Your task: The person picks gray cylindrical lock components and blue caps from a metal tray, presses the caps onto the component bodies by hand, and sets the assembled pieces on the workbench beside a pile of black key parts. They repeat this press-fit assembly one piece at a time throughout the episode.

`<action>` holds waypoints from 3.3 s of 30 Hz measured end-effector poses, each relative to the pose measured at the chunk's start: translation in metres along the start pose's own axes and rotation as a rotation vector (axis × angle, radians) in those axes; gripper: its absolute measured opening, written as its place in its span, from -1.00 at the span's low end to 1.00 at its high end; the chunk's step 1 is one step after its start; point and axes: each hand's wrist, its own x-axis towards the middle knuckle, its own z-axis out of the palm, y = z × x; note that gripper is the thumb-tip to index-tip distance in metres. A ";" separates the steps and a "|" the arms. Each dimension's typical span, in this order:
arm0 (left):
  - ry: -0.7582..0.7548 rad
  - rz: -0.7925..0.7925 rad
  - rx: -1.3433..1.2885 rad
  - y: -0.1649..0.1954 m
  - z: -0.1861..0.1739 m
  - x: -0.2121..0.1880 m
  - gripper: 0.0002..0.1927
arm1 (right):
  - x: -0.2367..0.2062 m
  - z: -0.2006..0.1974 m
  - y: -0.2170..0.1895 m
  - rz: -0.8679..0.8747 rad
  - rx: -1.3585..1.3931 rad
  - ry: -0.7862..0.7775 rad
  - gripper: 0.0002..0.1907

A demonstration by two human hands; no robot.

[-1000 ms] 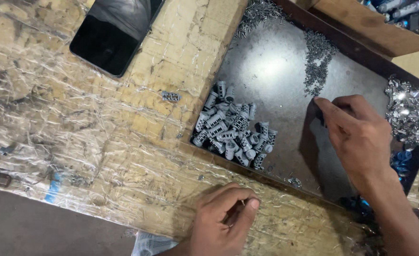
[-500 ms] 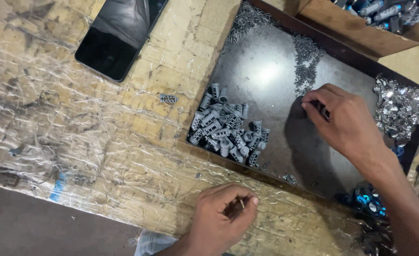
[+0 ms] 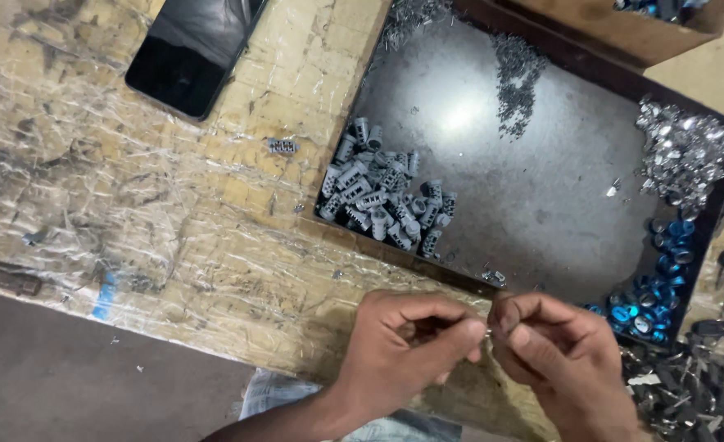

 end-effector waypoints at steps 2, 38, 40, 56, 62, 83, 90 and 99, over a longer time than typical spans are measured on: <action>-0.033 0.047 0.033 0.005 0.005 -0.003 -0.88 | -0.016 -0.003 0.022 -0.053 0.036 0.008 -0.77; 0.232 0.061 0.101 -0.051 -0.012 -0.002 -0.92 | 0.110 0.070 -0.101 -0.625 -1.453 0.294 -0.84; 0.273 0.097 0.196 -0.055 -0.013 -0.004 -0.93 | 0.162 0.076 -0.104 -0.766 -1.505 0.182 -0.85; 0.116 0.308 0.335 -0.106 -0.024 -0.002 -0.89 | 0.207 0.080 -0.088 -0.733 -1.435 0.072 -0.83; 0.216 0.169 0.155 -0.093 -0.017 -0.008 -0.95 | 0.200 0.097 -0.102 -0.778 -1.555 -0.006 -0.88; 0.106 -0.213 -0.536 -0.031 0.001 -0.025 -0.86 | -0.043 0.056 0.109 -0.612 -1.015 0.678 -0.84; 0.058 -0.140 -0.491 -0.033 0.004 -0.029 -0.83 | -0.048 0.076 0.105 -0.549 -0.995 0.742 -0.86; 0.040 -0.171 -0.463 -0.032 0.002 -0.033 -0.83 | -0.052 0.078 0.101 -0.407 -1.032 0.775 -0.87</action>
